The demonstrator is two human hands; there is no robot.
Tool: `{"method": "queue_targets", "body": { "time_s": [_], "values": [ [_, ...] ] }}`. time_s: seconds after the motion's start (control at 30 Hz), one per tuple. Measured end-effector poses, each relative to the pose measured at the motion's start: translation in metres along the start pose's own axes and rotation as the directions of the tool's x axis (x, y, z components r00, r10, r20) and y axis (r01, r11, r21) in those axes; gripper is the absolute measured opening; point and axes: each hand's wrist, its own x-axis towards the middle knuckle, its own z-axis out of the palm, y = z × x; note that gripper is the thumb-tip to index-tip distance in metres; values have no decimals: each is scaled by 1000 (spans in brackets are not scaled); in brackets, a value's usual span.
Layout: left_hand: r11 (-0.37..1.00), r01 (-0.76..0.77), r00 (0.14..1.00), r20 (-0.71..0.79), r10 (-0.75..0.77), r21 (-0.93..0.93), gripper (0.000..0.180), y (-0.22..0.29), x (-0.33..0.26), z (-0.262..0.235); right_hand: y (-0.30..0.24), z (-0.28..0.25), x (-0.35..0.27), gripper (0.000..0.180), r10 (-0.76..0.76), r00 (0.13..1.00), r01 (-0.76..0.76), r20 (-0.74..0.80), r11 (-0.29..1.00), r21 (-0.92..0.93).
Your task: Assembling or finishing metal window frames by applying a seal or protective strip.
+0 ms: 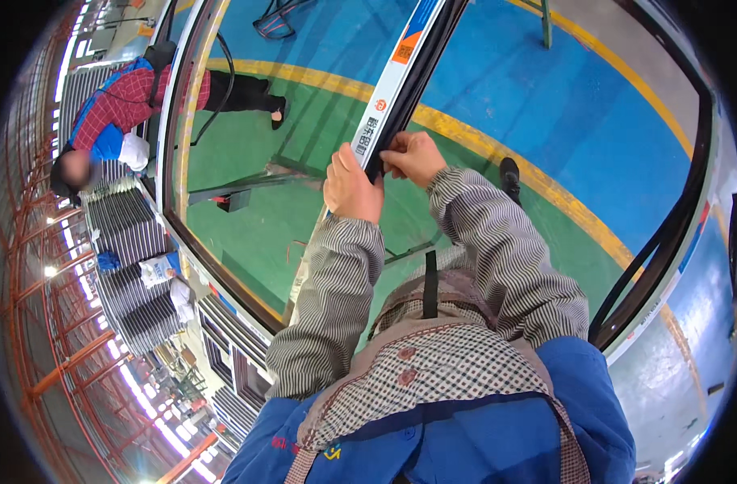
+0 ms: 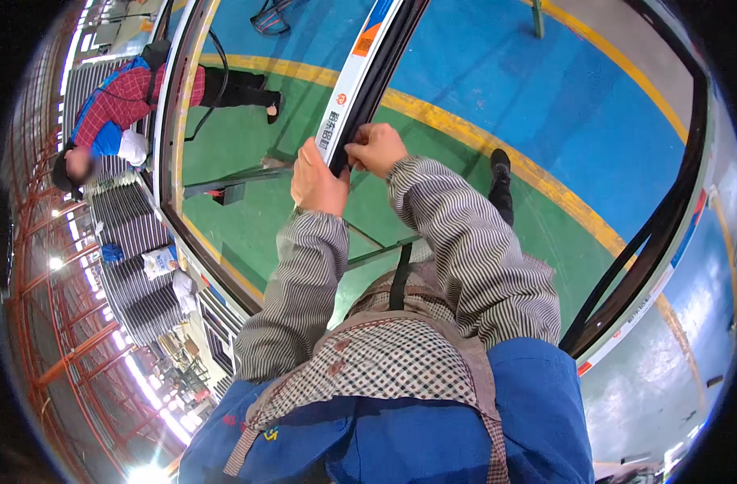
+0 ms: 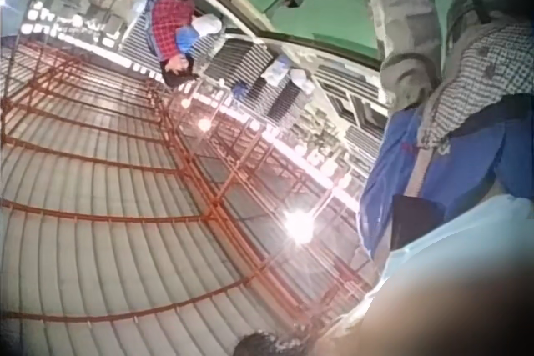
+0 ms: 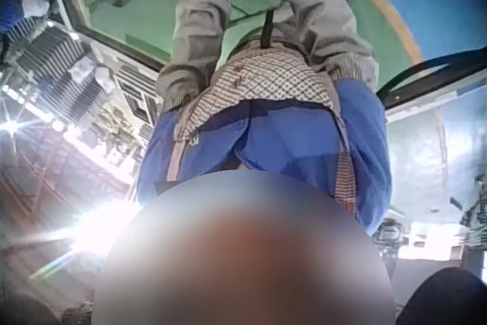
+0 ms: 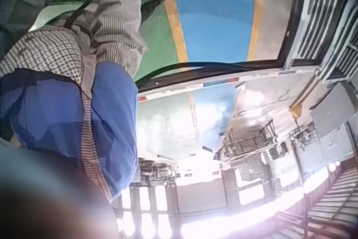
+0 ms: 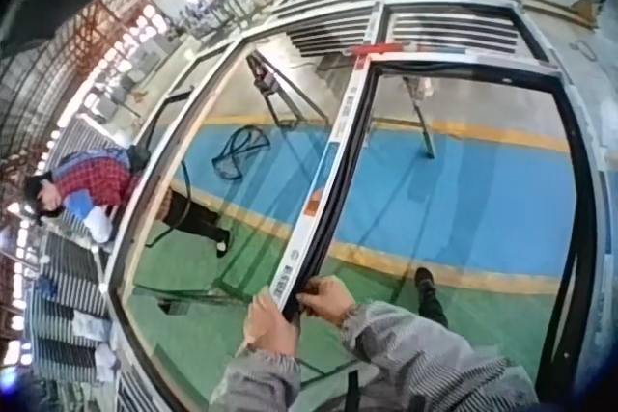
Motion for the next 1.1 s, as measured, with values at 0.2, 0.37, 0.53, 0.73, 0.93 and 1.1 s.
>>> {"method": "queue_targets", "body": {
  "time_s": [0.2, 0.37, 0.53, 0.73, 0.93, 1.1],
  "values": [
    [991, 68, 997, -18, -71, -116, 66, 10, 4, 0, 5, -14, -3, 20, -57, 998, 59, 21, 996, -67],
    [995, -26, 995, -99, 16, -95, 71, -23, -12, 18, -11, -27, -45, 15, -341, 932, 204, -123, 774, -599],
    [999, 28, 1000, 7, -28, -33, 73, 20, 8, -10, -40, -152, -37, 7, -620, 748, 271, -235, 610, -745],
    [991, 102, 995, -7, -103, -84, 72, 10, 5, -9, -163, -291, 41, 34, -862, 490, 70, -127, 184, -980],
    [989, 137, 990, 52, -135, -50, 75, 25, 16, -7, -247, -370, 190, 58, -869, 494, -89, 24, -78, -993],
    [984, 120, 984, 150, -100, -129, 81, 54, 51, -19, -244, -410, 231, 28, -843, 526, -143, 117, -223, -964]
  ]
}}
